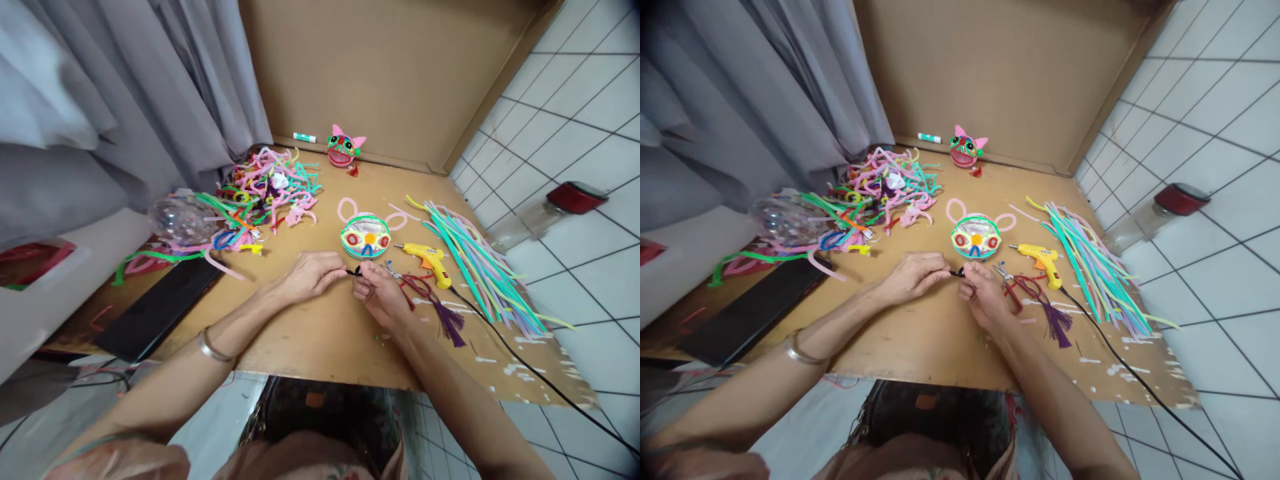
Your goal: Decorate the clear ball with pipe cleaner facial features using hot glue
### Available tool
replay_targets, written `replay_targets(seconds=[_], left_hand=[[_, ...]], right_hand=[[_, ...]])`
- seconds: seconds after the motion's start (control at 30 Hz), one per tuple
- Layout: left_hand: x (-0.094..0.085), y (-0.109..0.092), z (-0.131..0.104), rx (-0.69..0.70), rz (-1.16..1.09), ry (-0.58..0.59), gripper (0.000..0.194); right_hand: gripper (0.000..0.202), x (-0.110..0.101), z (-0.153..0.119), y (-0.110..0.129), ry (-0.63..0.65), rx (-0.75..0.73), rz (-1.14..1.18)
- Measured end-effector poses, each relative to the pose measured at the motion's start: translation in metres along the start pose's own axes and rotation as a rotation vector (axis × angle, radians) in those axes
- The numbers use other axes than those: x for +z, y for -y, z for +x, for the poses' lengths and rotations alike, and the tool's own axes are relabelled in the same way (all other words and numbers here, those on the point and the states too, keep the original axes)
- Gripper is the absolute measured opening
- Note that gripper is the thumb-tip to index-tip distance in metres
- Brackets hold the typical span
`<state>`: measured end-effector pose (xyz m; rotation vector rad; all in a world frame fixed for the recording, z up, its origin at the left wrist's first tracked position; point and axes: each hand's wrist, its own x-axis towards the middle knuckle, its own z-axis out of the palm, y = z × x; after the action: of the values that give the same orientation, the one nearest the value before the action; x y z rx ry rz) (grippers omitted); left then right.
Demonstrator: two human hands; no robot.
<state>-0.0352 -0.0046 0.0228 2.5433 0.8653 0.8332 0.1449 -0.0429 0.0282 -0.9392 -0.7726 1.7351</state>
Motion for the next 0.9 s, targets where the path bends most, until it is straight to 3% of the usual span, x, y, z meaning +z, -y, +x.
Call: replay_targets(seconds=[0.13,0.23,0.37,0.57,0.7,0.8,0.9], left_hand=[[-0.007,0.002,0.000,-0.021,-0.049,0.004,0.037],[-0.008,0.000,0.000,-0.166,-0.260,-0.011,0.039],[-0.003,-0.001,0.003,-0.383,-0.550,-0.145,0.042],[0.016,-0.005,0.010,-0.540,-1.037,-0.358,0.040],[0.019,-0.014,0.011,-0.700,-1.391,-0.348,0.031],[0.016,-0.017,0.012,-0.772,-1.490,-0.339,0.027],[0.013,-0.014,0.011,-0.759,-1.512,-0.291,0.030]], right_hand=[[0.050,0.000,-0.004,0.005,0.037,-0.043,-0.095],[0.047,0.002,-0.007,0.009,0.036,-0.118,-0.154],[0.045,0.005,-0.009,0.009,0.041,-0.214,-0.249],[0.040,-0.002,-0.006,0.005,0.045,-0.328,-0.464],[0.037,-0.003,-0.006,0.006,0.053,-0.413,-0.640],[0.037,-0.001,-0.006,0.005,0.065,-0.396,-0.636],[0.036,-0.002,-0.004,0.001,0.083,-0.364,-0.572]])
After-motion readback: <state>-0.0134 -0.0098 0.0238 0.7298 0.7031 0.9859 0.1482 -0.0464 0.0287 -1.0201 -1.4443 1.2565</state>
